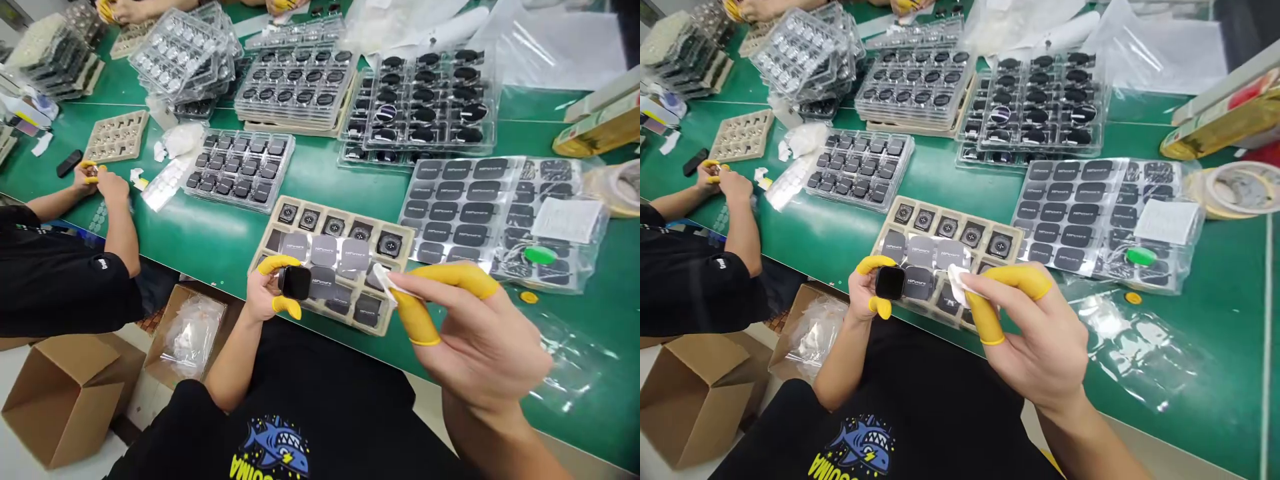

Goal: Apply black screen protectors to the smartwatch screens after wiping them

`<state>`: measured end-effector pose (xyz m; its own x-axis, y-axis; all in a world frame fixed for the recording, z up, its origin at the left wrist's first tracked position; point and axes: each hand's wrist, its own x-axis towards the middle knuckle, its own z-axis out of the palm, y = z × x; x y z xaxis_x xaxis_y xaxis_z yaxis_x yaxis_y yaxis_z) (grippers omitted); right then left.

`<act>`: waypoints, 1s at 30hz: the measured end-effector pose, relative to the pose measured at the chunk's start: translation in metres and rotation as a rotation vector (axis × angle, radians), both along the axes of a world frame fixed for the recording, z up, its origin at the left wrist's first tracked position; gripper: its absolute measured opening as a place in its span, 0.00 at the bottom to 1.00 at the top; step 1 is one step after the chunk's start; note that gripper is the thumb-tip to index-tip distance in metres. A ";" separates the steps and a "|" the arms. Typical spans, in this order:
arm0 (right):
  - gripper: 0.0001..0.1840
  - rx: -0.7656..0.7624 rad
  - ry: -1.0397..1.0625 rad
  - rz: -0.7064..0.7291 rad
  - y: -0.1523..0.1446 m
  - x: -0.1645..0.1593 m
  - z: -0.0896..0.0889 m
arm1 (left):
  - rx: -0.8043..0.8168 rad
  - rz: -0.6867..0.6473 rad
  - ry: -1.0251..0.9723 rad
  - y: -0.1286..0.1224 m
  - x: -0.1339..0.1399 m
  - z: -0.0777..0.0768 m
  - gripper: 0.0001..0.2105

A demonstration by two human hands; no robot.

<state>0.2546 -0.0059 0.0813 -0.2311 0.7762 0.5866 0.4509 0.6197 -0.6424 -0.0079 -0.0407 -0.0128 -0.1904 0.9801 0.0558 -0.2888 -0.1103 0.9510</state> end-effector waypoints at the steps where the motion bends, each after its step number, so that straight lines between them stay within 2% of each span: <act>1: 0.24 0.008 0.007 -0.017 -0.002 0.000 0.000 | -0.001 -0.008 -0.013 0.000 0.004 -0.001 0.46; 6: 0.21 -0.005 -0.073 0.052 -0.005 -0.004 -0.003 | -0.048 -0.056 -0.030 -0.002 0.017 -0.001 0.46; 15: 0.21 0.162 -0.360 0.431 0.023 -0.031 -0.009 | -0.110 -0.159 -0.030 0.003 0.020 -0.004 0.42; 18: 0.21 0.093 -0.368 0.606 0.028 -0.020 -0.007 | -0.103 -0.119 0.010 0.006 0.013 -0.006 0.43; 20: 0.19 0.015 -0.358 0.650 0.031 -0.003 -0.005 | -0.082 -0.065 0.024 0.006 0.007 -0.006 0.46; 22: 0.17 -0.028 -0.324 0.604 0.032 0.018 -0.003 | -0.064 -0.018 0.028 0.005 0.001 -0.006 0.48; 25: 0.17 -0.030 -0.278 0.462 0.031 0.041 0.005 | -0.089 -0.001 0.032 0.000 -0.001 -0.006 0.47; 30: 0.19 0.029 -0.212 0.116 0.024 0.031 0.013 | -0.117 0.016 0.012 -0.001 0.009 -0.002 0.43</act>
<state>0.2858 0.0186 0.0946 -0.4381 0.7210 0.5369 0.4982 0.6919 -0.5226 0.0006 -0.0421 -0.0149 -0.2059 0.9769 -0.0569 -0.2766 -0.0023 0.9610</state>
